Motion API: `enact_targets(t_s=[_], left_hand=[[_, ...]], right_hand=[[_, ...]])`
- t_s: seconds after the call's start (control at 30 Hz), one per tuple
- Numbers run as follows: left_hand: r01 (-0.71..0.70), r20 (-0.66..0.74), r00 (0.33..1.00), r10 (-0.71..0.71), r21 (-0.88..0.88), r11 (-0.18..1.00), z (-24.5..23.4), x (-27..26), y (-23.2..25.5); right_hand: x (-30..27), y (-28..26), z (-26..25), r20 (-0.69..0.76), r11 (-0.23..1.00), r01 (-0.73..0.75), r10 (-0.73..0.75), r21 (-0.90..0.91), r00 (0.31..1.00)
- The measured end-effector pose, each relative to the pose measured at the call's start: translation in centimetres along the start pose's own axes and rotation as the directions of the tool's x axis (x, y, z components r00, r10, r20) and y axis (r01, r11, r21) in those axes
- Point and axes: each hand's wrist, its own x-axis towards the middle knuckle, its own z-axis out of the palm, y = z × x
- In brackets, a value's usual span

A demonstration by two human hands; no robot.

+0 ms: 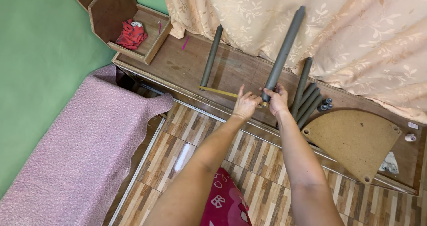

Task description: The person handles two semi-circular wooden tabletops and several metal legs on a wooden workbench. They pick up, flip, and align the tabletops, then gather and stack the metal legs nearby. The person repeatedly repositions the tabletops and legs without completing assembly.

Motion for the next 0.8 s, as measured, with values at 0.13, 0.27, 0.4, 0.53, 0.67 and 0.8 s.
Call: enact_targets(t_s=[0.13,0.27,0.4,0.53,0.67,0.8], left_hand=[[-0.007,-0.028,1.000,0.006,-0.026,1.000,0.0,-0.1,-0.1],[0.000,-0.011,1.000,0.000,-0.014,1.000,0.0,-0.2,-0.1],[-0.006,-0.034,0.999,0.005,-0.027,1.000,0.0,-0.1,0.0],[-0.011,-0.075,0.997,0.008,-0.047,0.999,-0.1,-0.2,-0.3],[-0.026,-0.085,0.996,0.019,-0.083,0.996,-0.2,-0.6,-0.5],[-0.038,-0.121,0.992,0.029,-0.073,0.997,0.0,-0.9,-0.2]], right_hand=[[-0.9,-1.6,-0.5,0.119,0.968,-0.124,0.100,0.219,0.988],[-0.3,-1.1,0.0,0.032,0.996,-0.084,0.084,0.007,0.996],[0.6,0.6,0.1,-0.092,0.982,-0.015,-0.002,-0.188,0.996],[0.4,0.3,-1.1,0.114,0.993,-0.063,0.052,0.099,0.992],[-0.1,-1.4,-1.6,0.310,0.939,-0.229,0.144,0.256,0.940],[0.3,-0.8,-1.0,0.181,0.987,-0.132,0.114,0.088,0.977]])
